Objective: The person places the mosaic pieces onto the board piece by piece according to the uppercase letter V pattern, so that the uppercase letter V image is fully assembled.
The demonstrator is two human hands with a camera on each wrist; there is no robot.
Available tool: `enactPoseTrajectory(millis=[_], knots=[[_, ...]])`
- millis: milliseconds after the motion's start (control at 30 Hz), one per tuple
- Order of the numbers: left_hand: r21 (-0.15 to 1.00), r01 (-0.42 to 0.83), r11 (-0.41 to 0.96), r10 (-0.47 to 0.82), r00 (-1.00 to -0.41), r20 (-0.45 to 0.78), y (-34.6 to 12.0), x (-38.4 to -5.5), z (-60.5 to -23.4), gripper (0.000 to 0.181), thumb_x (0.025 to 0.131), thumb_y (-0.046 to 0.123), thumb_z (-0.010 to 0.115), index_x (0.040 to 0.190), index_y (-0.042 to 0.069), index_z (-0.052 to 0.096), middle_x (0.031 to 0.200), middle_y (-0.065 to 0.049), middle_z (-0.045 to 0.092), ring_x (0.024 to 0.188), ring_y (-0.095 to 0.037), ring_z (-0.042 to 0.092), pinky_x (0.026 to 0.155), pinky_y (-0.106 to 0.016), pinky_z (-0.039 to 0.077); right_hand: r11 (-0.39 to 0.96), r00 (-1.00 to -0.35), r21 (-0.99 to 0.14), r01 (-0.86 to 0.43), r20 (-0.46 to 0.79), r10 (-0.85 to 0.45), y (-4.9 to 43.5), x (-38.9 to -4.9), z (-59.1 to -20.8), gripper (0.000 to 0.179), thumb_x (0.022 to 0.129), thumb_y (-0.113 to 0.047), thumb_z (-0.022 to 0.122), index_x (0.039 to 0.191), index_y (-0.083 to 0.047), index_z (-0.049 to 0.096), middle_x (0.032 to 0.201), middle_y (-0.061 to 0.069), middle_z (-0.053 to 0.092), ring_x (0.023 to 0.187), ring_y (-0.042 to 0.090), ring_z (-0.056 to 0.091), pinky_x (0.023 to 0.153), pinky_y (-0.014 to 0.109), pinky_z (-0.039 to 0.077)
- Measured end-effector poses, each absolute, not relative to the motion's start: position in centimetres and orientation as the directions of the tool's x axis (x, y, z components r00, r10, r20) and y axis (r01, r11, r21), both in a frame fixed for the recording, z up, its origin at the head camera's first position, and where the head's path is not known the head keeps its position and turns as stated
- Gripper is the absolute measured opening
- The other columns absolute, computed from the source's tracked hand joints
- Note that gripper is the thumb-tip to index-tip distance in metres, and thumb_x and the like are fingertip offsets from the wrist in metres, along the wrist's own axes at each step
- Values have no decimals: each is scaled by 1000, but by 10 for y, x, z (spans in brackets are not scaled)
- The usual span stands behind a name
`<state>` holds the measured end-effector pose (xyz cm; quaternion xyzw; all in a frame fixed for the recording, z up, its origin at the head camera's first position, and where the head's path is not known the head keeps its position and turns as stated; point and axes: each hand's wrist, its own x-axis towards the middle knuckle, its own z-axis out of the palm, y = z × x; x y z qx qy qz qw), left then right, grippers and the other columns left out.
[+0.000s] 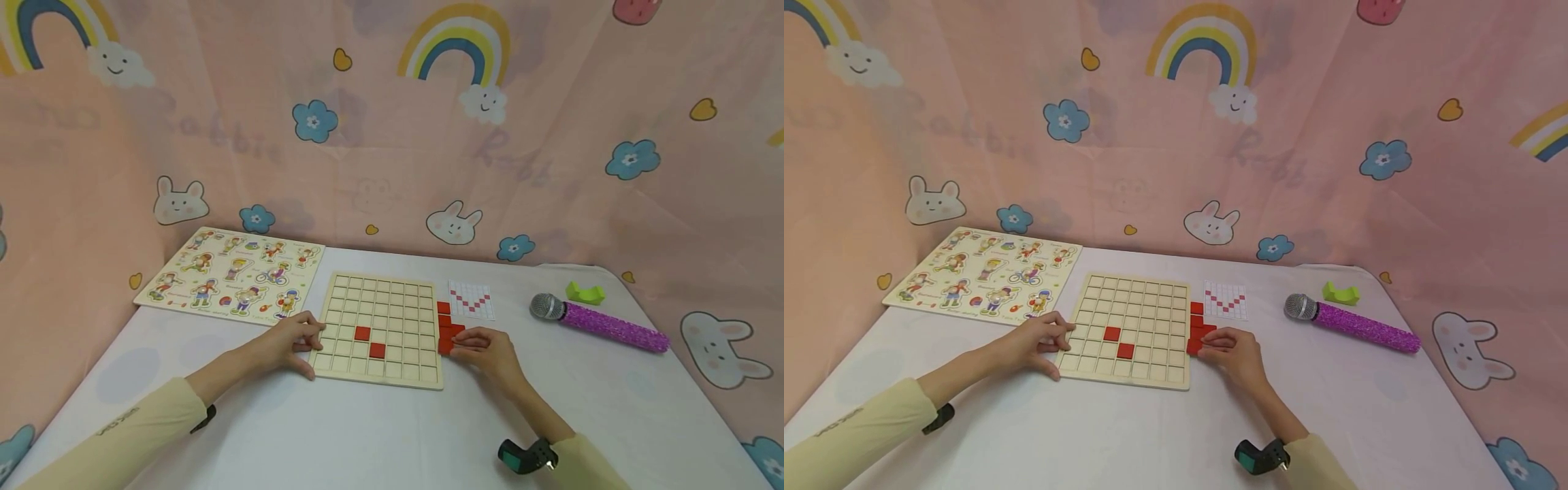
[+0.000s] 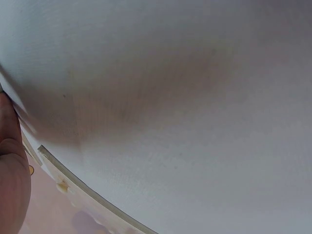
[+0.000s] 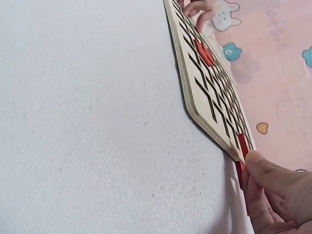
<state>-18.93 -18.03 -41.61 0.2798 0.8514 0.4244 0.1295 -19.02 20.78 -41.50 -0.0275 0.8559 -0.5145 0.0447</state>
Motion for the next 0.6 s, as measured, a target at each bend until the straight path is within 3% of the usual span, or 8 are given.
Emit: enactPoseTrajectory(millis=[600], knots=[[800,361,480,582,-813,17,-181,-189,-416,32,63,17,86,82,8,61,108,-5,50,132,-35,41,94,-24,50,433,-996,-901,24,-59,-68,185,-197,-415,29,79,-6,78,105,2,68,97,13,72,92,23,69,84,26,56]])
